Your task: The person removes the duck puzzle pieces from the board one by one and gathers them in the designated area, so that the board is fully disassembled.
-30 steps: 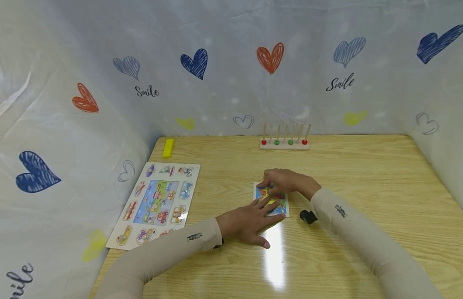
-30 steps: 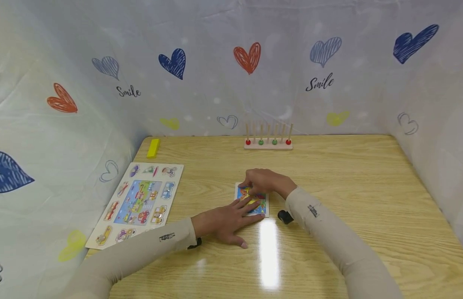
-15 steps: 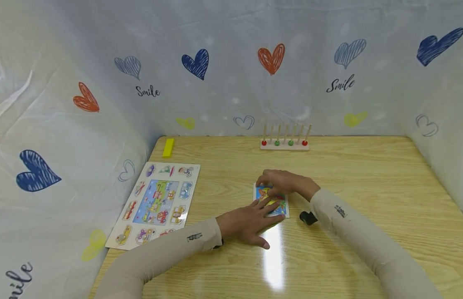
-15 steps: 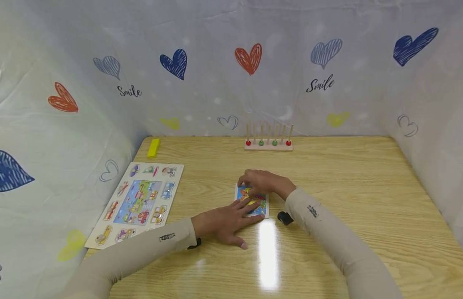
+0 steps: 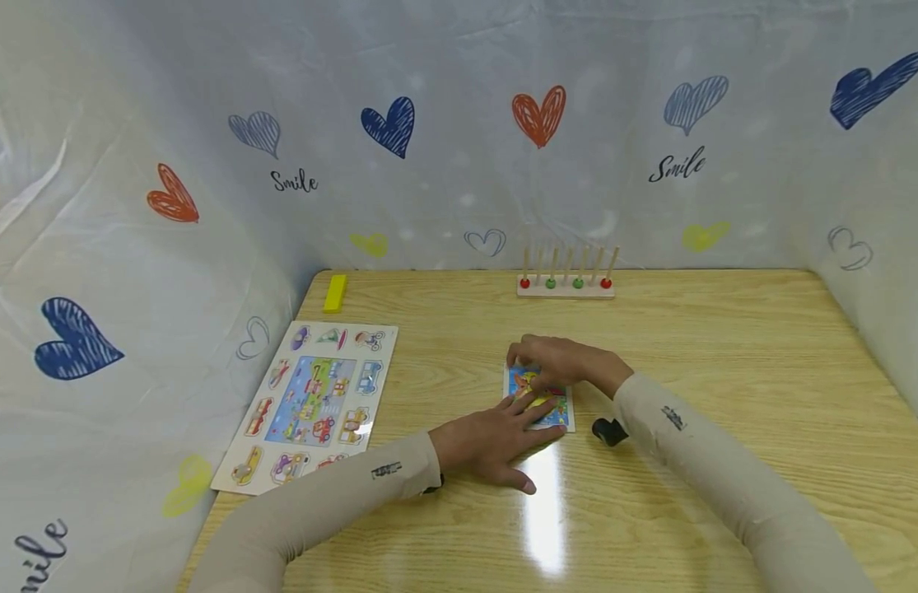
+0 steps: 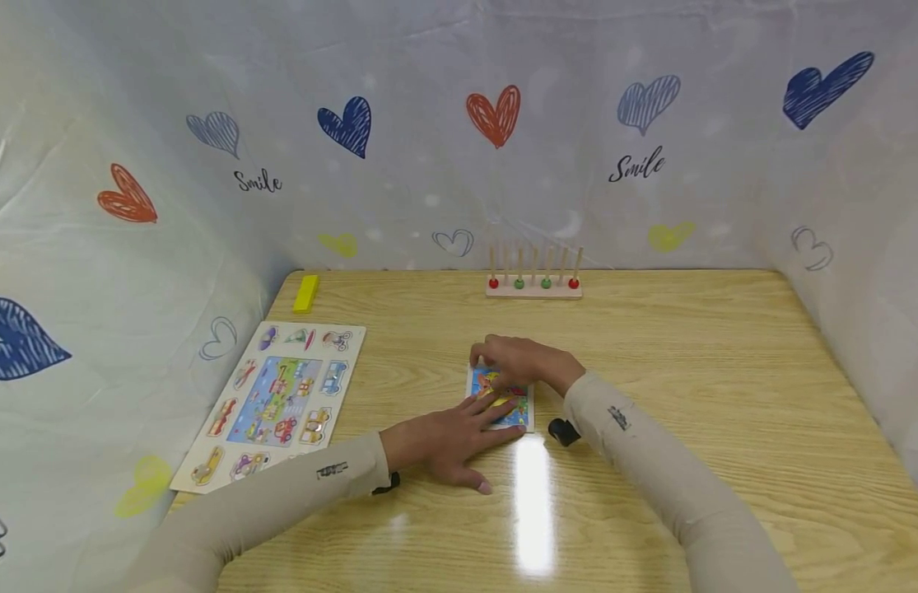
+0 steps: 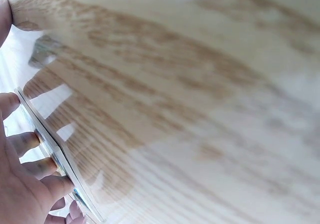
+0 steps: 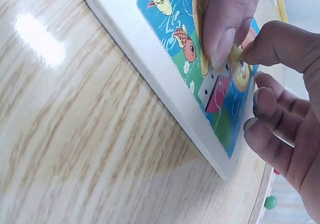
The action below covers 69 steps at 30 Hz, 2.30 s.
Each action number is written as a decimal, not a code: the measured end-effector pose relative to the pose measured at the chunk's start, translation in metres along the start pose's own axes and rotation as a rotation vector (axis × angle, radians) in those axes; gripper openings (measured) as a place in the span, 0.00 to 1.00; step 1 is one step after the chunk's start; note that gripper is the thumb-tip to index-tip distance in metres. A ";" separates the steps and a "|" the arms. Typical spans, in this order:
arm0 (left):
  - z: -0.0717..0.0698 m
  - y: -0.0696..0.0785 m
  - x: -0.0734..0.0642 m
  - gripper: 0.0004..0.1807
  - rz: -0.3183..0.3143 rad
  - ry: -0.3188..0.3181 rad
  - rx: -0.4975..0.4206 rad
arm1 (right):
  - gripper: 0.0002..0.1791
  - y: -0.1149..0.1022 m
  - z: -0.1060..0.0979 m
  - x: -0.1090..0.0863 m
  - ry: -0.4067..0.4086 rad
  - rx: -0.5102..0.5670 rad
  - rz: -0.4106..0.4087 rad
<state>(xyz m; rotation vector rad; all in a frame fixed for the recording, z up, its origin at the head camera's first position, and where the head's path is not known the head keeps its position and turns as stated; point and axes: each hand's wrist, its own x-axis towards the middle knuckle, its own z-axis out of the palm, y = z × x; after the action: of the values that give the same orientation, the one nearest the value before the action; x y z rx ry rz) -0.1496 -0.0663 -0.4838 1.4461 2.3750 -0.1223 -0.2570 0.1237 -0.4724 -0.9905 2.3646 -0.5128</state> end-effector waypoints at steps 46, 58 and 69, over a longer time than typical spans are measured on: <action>-0.001 0.001 0.001 0.50 0.014 0.007 0.046 | 0.13 0.014 -0.001 0.005 0.057 0.053 -0.094; 0.000 0.002 0.001 0.51 0.010 0.010 0.045 | 0.15 0.013 -0.001 0.004 0.078 0.033 -0.080; -0.002 0.002 0.000 0.50 0.014 0.010 0.049 | 0.15 0.009 -0.003 0.005 0.071 0.006 -0.079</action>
<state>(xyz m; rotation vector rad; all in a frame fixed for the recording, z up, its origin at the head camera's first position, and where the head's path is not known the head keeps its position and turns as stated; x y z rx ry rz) -0.1483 -0.0646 -0.4813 1.4886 2.3849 -0.1708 -0.2668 0.1266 -0.4764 -1.0835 2.3920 -0.5944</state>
